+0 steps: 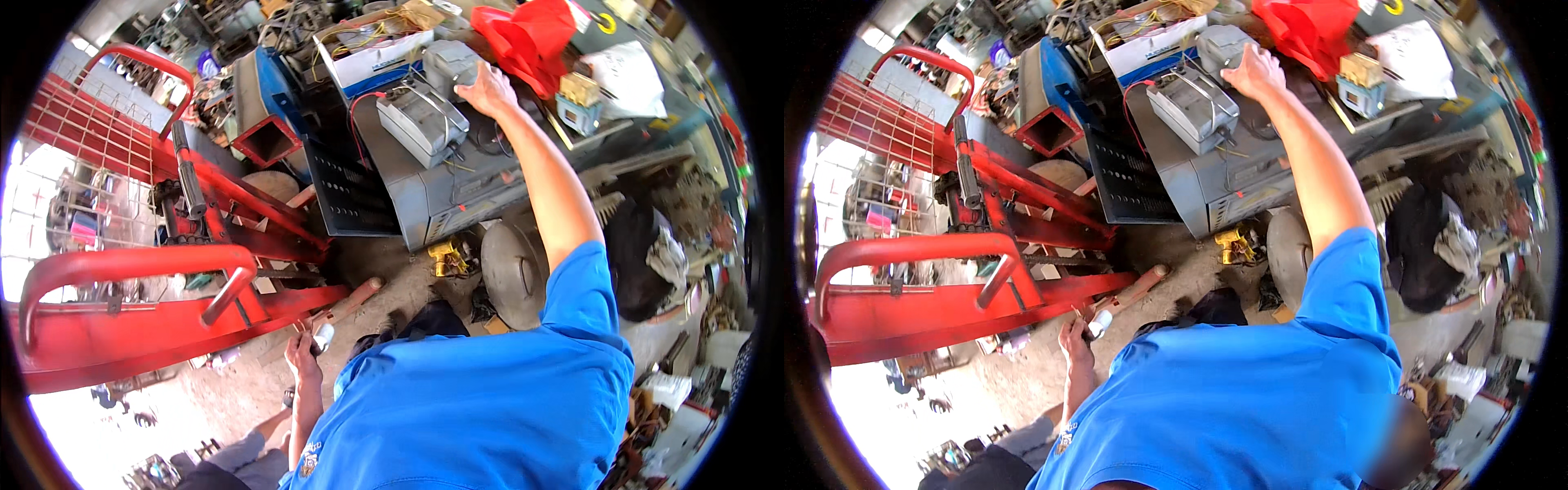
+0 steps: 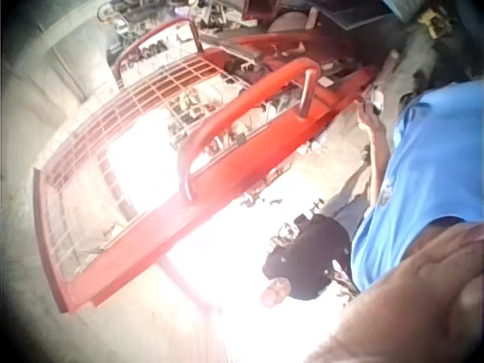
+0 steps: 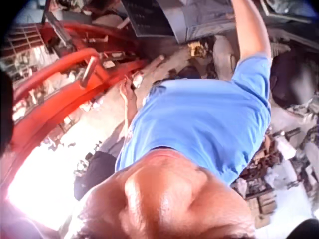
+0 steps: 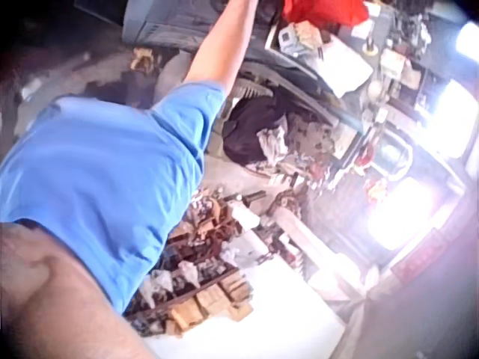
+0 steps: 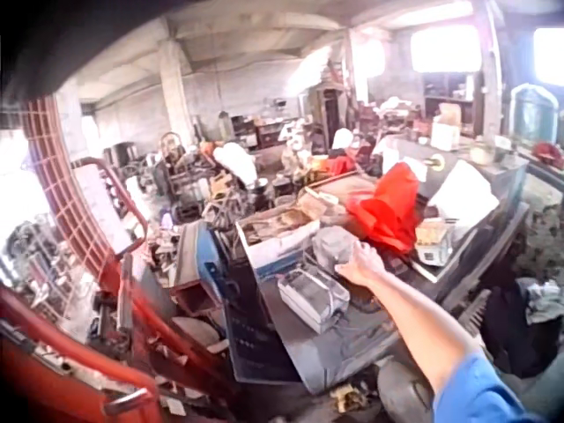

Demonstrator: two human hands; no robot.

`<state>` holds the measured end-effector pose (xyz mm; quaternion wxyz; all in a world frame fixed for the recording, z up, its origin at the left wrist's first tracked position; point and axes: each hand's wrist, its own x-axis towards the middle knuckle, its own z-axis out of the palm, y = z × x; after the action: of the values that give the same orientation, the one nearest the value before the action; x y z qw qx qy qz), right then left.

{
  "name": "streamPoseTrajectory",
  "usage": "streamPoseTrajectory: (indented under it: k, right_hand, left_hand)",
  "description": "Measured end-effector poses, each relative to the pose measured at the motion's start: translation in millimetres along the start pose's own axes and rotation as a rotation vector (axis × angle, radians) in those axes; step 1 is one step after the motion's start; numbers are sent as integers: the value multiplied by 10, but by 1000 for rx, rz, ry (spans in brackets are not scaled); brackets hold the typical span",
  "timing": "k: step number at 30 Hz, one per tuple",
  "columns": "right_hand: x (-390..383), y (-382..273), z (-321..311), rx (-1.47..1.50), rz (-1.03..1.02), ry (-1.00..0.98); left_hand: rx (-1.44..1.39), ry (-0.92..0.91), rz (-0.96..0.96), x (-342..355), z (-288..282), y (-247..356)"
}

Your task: The person picks up a small white cylindrical object and a metal electrical component, then squats to connect wires to the component. After testing, the person stands, walks to a red cart, places the component on a table, and uses pliers to strip wire ends.

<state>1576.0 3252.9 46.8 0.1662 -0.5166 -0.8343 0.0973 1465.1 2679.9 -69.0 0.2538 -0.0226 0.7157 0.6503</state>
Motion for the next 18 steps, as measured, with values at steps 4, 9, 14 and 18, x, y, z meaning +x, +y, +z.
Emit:
streamPoseTrajectory:
  k: [4, 9, 14, 18]
  right_hand:
    - [715, -31, 228, -115, 1, -91]
    - [1082, -182, 388, -176, 138, -253]
    - [1113, -145, 433, -152, 111, -211]
    - [1026, -78, 279, -144, 66, -165]
  left_hand:
    - [52, 165, -5, -332, -94, -189]
    - [10, 337, -67, -753, -37, -289]
    - [-54, 406, -143, -930, 169, -401]
    - [-37, 339, -150, -812, 285, -467]
